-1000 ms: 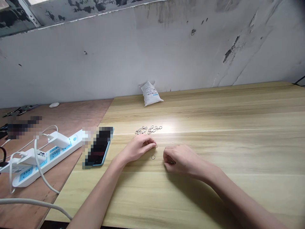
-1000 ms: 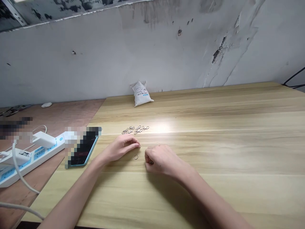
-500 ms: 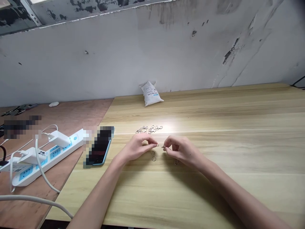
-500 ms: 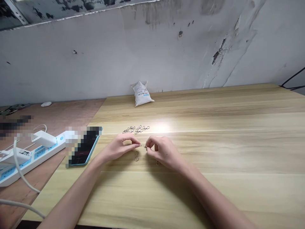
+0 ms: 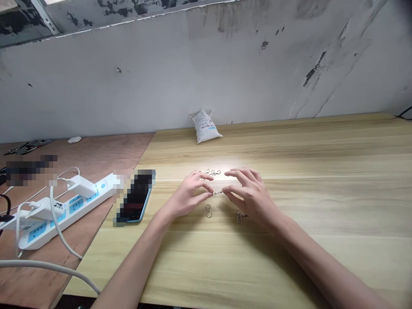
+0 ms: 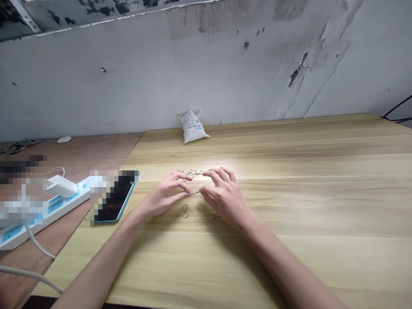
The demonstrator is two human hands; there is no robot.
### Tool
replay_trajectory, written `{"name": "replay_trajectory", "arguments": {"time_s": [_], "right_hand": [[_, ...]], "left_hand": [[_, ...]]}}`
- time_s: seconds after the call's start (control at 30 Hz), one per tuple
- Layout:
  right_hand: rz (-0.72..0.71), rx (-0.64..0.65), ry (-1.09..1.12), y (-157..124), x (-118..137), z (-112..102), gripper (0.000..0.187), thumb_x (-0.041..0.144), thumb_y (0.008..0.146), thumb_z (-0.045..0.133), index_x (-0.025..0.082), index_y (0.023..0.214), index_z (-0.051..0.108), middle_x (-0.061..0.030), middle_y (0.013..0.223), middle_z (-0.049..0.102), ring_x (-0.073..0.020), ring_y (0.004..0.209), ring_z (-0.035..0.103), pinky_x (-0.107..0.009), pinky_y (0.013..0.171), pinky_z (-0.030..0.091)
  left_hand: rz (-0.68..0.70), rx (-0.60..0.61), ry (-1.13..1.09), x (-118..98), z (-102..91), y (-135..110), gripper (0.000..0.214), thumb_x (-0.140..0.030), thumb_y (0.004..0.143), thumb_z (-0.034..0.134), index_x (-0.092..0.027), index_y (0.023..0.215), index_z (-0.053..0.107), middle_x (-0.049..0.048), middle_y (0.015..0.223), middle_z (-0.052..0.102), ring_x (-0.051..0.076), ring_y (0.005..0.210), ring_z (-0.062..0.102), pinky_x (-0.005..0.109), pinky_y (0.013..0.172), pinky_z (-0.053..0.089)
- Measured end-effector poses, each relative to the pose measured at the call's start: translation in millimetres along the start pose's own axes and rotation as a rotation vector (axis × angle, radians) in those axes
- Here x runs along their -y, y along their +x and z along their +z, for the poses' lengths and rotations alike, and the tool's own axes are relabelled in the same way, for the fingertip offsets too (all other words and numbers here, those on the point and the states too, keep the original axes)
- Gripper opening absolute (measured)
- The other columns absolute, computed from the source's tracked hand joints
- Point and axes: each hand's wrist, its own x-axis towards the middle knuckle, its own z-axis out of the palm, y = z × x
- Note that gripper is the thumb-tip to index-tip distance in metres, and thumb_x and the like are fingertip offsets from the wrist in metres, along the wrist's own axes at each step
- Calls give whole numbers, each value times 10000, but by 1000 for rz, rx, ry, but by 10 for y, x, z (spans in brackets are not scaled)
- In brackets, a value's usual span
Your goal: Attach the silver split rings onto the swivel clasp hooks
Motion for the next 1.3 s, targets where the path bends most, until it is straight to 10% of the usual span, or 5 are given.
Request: {"name": "replay_trajectory", "arguments": {"time_s": [0.57, 1.3], "right_hand": [[-55, -129, -23, 30, 132, -3, 194, 200, 940, 541, 275, 885, 710, -67, 1148, 655, -212, 1100, 565, -433, 1012, 367], [28, -288, 62, 32, 126, -2, 113, 200, 903, 614, 243, 883, 716, -79, 1069, 653, -222, 1009, 569, -399, 901, 404]], "left_hand": [[-61, 96, 46, -6, 74, -39, 79, -256, 912, 575, -228, 917, 649, 44, 1239, 590, 227, 1232, 483, 472, 1100, 354], [-223, 25, -464, 19, 132, 15, 171, -366, 873, 659, -258, 956, 761, 60, 1238, 632, 237, 1200, 561, 444, 1067, 415]]}}
